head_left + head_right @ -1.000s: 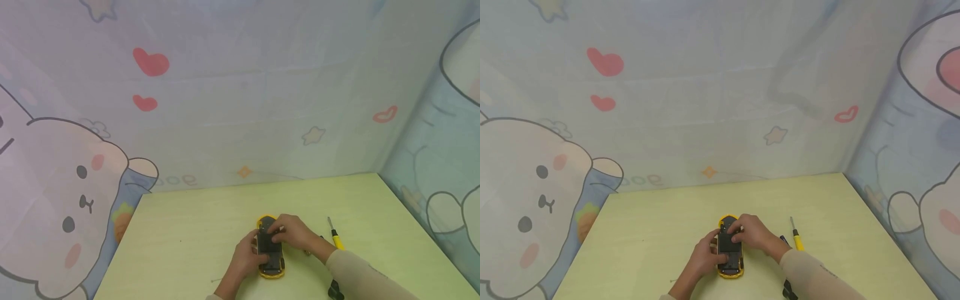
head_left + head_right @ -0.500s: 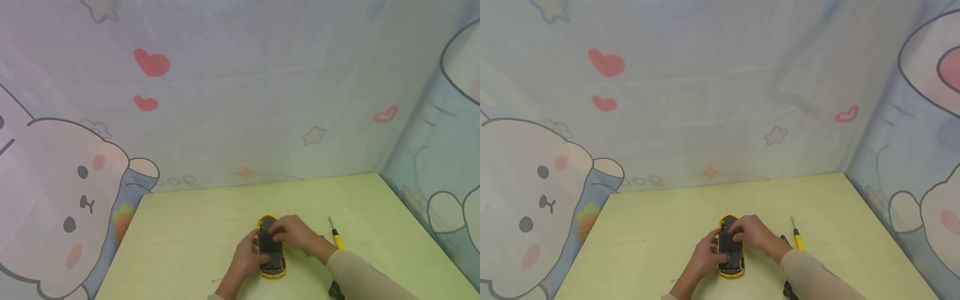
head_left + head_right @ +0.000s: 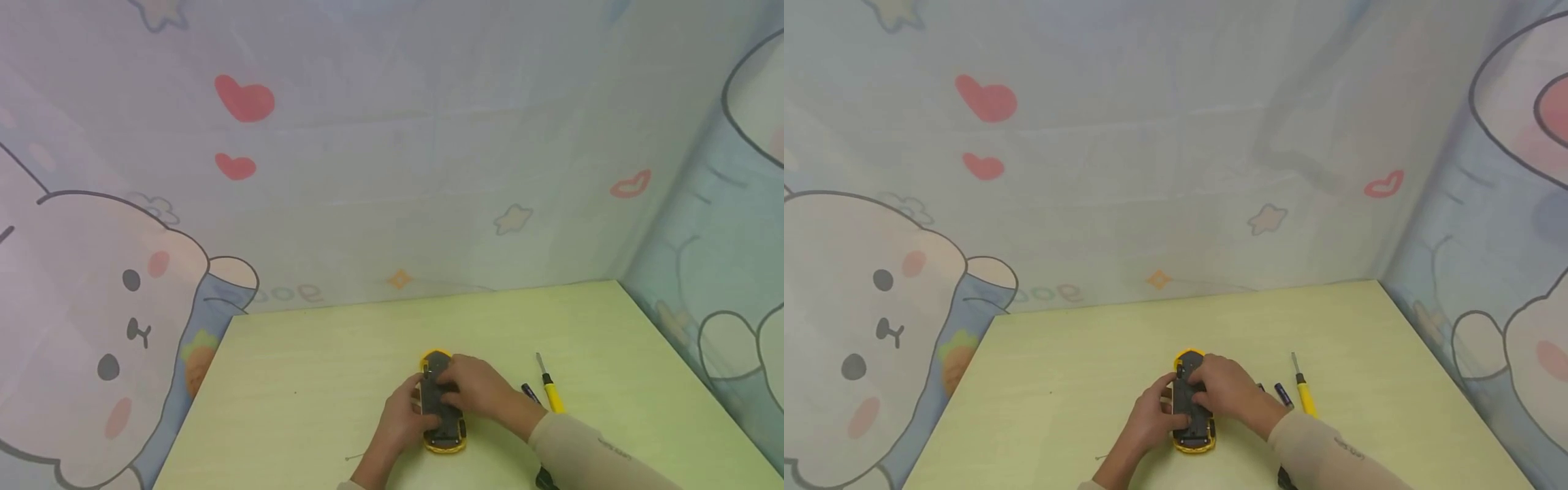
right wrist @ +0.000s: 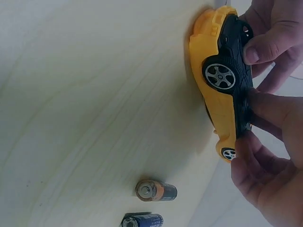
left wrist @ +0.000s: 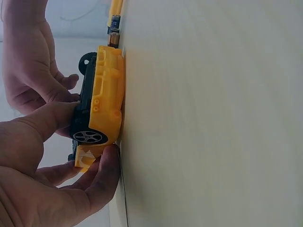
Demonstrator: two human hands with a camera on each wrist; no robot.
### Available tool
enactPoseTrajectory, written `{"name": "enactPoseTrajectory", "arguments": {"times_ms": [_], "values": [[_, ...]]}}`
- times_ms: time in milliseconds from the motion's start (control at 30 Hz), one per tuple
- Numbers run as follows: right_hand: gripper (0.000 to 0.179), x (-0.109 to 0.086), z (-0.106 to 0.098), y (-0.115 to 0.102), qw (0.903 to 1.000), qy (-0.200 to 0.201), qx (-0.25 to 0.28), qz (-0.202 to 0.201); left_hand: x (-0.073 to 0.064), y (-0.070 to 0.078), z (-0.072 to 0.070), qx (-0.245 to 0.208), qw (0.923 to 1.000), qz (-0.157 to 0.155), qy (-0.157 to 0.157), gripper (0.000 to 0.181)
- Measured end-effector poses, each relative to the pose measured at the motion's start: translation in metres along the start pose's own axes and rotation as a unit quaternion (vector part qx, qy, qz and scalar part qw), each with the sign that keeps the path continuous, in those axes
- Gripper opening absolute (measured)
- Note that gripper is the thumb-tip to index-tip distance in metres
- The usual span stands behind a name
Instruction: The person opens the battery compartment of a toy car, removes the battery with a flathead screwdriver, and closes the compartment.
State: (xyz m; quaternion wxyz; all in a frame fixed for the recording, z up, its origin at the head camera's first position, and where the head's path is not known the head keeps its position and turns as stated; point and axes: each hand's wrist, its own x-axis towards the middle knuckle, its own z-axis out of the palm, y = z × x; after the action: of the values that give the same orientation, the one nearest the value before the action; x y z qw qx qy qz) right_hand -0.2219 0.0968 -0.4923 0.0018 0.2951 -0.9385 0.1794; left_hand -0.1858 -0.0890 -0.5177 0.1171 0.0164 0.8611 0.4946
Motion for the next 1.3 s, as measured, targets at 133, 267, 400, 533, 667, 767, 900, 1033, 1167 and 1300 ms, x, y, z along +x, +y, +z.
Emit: {"name": "enactPoseTrajectory", "arguments": {"times_ms": [133, 267, 400, 533, 667, 767, 900, 1033, 1167, 1300], "values": [[0.025, -0.004, 0.002, -0.004, 0.9992, -0.005, -0.038, -0.002, -0.001, 0.002, -0.001, -0.002, 1.0, -0.003, 0.001, 0.085], [0.029, -0.012, 0.006, -0.008, 0.9896, 0.0, -0.132, -0.056, 0.0, 0.001, 0.0, 0.003, 1.0, -0.002, 0.004, 0.086], [0.039, -0.019, 0.008, -0.01, 0.9739, 0.001, -0.202, -0.103, 0.001, 0.0, 0.001, 0.006, 1.0, -0.004, 0.006, 0.085], [0.045, -0.022, 0.011, -0.008, 0.9768, -0.023, -0.187, -0.101, 0.003, -0.002, -0.001, 0.001, 1.0, -0.008, 0.006, 0.084], [0.047, -0.026, 0.018, -0.002, 0.9997, -0.021, 0.002, 0.01, 0.003, -0.004, -0.003, -0.007, 0.9999, -0.013, -0.002, 0.085], [0.055, -0.027, 0.022, 0.001, 0.976, 0.033, 0.18, 0.118, 0.002, -0.005, -0.006, -0.01, 0.9999, -0.008, -0.006, 0.086], [0.066, -0.024, 0.025, 0.001, 0.9438, 0.076, 0.266, 0.18, 0.003, -0.004, -0.008, -0.004, 1.0, -0.004, 0.002, 0.076], [0.066, -0.021, 0.029, -0.001, 0.9411, 0.078, 0.266, 0.193, 0.008, -0.006, -0.007, 0.006, 0.9998, -0.003, 0.018, 0.061], [0.069, -0.021, 0.033, -0.003, 0.9339, 0.081, 0.279, 0.208, 0.012, -0.011, -0.005, -0.013, 0.9995, 0.001, 0.03, 0.057], [0.073, -0.022, 0.035, -0.004, 0.9279, 0.091, 0.295, 0.209, 0.013, -0.012, -0.004, -0.035, 0.9986, 0.007, 0.038, 0.056]]}}
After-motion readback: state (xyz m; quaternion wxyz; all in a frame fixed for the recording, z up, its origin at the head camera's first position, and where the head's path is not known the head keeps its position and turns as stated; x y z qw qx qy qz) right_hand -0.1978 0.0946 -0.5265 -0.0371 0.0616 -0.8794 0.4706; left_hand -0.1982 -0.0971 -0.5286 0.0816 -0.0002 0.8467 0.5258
